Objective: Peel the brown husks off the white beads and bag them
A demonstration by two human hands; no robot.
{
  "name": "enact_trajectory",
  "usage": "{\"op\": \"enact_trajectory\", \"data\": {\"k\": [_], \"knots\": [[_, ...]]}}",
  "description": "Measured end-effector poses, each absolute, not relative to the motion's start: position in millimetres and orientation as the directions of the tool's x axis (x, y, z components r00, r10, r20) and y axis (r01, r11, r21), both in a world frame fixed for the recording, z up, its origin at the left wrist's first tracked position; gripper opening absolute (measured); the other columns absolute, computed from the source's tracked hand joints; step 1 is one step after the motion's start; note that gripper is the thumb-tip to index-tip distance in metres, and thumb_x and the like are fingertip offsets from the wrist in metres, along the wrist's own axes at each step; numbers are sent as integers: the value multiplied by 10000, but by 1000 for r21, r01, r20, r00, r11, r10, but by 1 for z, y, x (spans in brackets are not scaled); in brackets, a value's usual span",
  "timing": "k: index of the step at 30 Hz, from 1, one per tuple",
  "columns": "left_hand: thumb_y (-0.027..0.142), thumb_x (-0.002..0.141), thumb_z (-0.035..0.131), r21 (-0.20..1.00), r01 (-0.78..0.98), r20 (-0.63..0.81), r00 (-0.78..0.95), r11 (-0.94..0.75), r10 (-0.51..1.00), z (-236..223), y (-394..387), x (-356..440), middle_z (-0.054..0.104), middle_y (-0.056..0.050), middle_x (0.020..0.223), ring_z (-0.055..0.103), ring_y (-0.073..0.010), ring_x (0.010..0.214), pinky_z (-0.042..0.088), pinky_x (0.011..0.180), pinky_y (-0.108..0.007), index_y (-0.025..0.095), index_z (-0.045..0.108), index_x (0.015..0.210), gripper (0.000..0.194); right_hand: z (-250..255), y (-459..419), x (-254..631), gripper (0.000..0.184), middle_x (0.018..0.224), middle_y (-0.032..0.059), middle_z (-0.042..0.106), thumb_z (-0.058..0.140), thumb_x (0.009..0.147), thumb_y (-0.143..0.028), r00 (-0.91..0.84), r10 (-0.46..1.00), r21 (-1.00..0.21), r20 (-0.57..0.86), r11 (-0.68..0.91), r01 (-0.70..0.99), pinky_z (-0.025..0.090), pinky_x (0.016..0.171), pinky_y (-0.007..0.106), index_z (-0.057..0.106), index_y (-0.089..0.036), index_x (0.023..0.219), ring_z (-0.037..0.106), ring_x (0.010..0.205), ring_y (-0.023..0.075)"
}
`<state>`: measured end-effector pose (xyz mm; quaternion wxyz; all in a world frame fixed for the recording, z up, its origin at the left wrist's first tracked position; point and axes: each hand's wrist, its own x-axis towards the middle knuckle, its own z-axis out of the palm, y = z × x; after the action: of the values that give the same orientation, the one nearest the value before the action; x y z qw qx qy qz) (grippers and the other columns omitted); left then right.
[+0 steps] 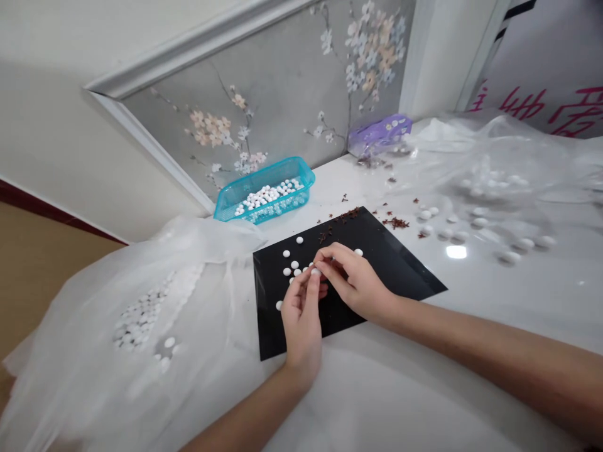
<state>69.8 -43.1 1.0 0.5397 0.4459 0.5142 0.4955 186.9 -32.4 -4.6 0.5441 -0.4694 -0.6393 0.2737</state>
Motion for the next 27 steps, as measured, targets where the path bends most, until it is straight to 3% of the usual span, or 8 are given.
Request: {"op": "enact_trajectory", "data": {"k": [8,12,17,27], "knots": [[353,763,650,986,-118,-124,-24,121,992,-1,-43,68,650,-39,1077,599,-157,958,480,825,-253,227,657,1016,283,-9,-32,187,125,799,15,539,430,894,-273,25,900,-856,435,405,321,406,569,240,530,-209,855,489,619,109],[330,770,645,985,-152,-87,-41,80,995,-2,-43,68,644,-28,986,598,-144,915,479,813,-253,214,628,945,211,-6,-33,189,83,810,16,541,466,859,-231,-23,894,-835,448,427,347,399,506,234,535,-202,897,462,546,90],[322,788,625,981,-188,-62,-43,53,997,-1,-42,68,635,-23,943,591,-132,881,474,797,-242,200,629,895,162,-6,-32,194,160,872,21,542,522,782,-143,-125,867,-786,483,492,373,406,455,213,505,-196,932,443,499,63],[328,808,609,980,-193,-51,-39,42,998,-5,-40,66,627,-11,923,572,-123,894,451,797,-233,196,634,902,164,-10,-29,193,92,865,23,542,497,860,-202,-129,854,-775,505,514,369,406,449,187,514,-201,951,433,517,57]]}}
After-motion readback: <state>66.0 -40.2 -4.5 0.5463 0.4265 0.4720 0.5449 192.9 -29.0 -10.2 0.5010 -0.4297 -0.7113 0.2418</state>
